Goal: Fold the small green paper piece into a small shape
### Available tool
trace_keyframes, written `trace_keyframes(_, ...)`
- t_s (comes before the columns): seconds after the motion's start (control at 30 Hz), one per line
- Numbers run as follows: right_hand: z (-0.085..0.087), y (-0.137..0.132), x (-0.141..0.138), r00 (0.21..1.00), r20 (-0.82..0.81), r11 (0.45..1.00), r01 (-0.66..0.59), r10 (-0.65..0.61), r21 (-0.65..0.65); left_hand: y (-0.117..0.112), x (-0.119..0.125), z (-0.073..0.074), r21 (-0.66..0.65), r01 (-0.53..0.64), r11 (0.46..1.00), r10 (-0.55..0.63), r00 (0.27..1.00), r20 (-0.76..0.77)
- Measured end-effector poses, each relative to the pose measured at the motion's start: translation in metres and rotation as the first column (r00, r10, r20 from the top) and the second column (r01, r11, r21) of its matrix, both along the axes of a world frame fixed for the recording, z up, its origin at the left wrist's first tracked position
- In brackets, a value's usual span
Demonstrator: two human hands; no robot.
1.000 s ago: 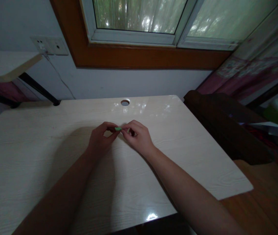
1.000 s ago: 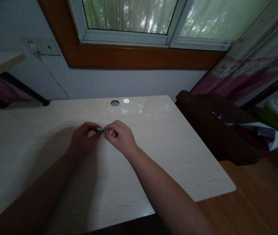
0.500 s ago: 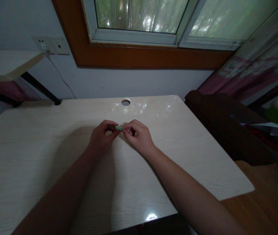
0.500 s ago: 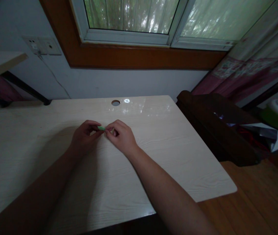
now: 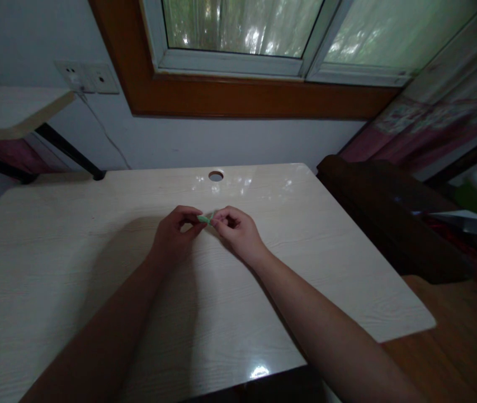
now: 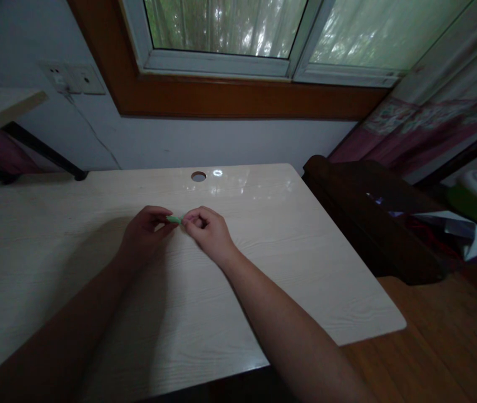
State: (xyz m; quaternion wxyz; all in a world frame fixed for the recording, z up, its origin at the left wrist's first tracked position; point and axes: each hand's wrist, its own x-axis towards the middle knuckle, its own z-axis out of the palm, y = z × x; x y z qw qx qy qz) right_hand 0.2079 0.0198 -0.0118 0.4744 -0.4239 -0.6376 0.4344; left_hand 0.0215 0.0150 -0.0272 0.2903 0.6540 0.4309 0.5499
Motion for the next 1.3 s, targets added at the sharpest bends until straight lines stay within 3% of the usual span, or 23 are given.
trace_keyframes(0.13,0.0,0.0,0.001,1.0,0.008,1.0,-0.009,0.009,0.012,-0.001,0.0,0.0,-0.005,0.019,1.0,-0.019,1.0,-0.021)
trace_keyframes(0.33,0.003,0.0,0.003,0.996,0.088,0.986,-0.031,0.017,0.161,-0.001,0.002,0.0,-0.032,0.045,0.998,-0.045,0.999,0.011)
trace_keyframes(0.53,0.004,0.0,0.004,0.991,0.133,0.974,-0.042,0.012,0.221,-0.002,0.004,0.002,-0.035,0.05,0.998,-0.049,0.998,0.037)
trace_keyframes(0.83,0.004,-0.001,0.004,0.992,0.129,0.974,-0.039,0.01,0.225,-0.002,0.002,0.003,-0.006,0.022,1.0,-0.022,1.0,0.008)
trace_keyframes(1.07,0.0,0.0,0.003,0.993,0.109,0.991,-0.06,0.047,0.121,-0.006,0.002,0.011,-0.046,-0.121,0.992,0.114,0.984,-0.134)
trace_keyframes(1.3,-0.004,0.001,0.003,0.989,0.144,0.988,-0.053,0.032,0.143,-0.006,0.002,0.012,-0.024,-0.092,0.995,0.09,0.992,-0.083)
